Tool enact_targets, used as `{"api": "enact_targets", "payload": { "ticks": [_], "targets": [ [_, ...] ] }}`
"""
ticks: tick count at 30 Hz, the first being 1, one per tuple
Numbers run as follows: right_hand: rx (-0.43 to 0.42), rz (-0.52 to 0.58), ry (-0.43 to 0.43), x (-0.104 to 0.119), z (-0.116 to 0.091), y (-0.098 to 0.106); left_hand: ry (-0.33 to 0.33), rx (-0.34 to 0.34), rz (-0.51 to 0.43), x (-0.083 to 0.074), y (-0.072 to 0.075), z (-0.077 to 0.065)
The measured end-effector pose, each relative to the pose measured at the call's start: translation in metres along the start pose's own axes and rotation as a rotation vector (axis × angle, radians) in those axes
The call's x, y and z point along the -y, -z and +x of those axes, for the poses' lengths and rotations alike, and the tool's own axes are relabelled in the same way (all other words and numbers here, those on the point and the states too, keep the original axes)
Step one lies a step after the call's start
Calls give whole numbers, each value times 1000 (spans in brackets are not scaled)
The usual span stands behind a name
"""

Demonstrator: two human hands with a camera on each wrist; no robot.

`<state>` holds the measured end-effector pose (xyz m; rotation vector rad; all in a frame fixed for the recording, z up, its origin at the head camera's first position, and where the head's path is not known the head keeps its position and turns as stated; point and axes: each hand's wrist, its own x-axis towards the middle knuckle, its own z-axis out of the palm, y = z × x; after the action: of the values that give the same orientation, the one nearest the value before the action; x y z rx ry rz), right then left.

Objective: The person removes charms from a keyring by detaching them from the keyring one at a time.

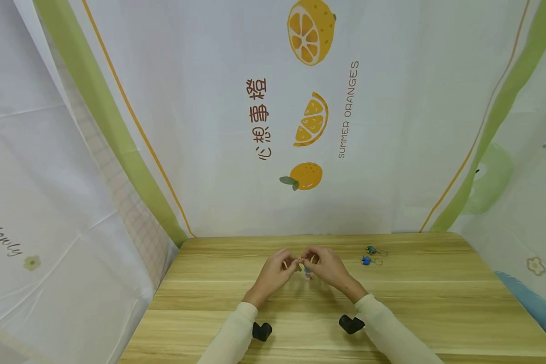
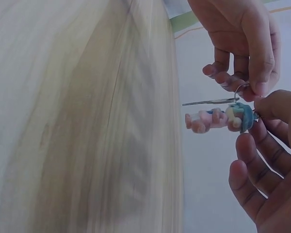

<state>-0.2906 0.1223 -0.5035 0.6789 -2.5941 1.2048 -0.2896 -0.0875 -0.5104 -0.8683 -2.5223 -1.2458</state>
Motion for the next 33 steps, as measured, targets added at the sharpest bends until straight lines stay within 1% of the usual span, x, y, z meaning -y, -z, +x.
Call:
{"api": "enact_targets", "payload": {
  "ticks": [6,14,22,30,33],
  "targets": [
    [2,-20,18,0,-1,-1,7,4,8,-1,-1,1],
    [7,-16,30,0,-1,0,19,12,31,-4,-2,2],
    [4,-31,11,1,-1,1,-16,-11,45,-5,-2,3],
    [-8,-42,-18,-1,-1,1,-39,-14,51,-4,-2,3],
    [-5,-40,-22,0,-1,2,-30,-12,35,-4,-2,3]
  ]
}}
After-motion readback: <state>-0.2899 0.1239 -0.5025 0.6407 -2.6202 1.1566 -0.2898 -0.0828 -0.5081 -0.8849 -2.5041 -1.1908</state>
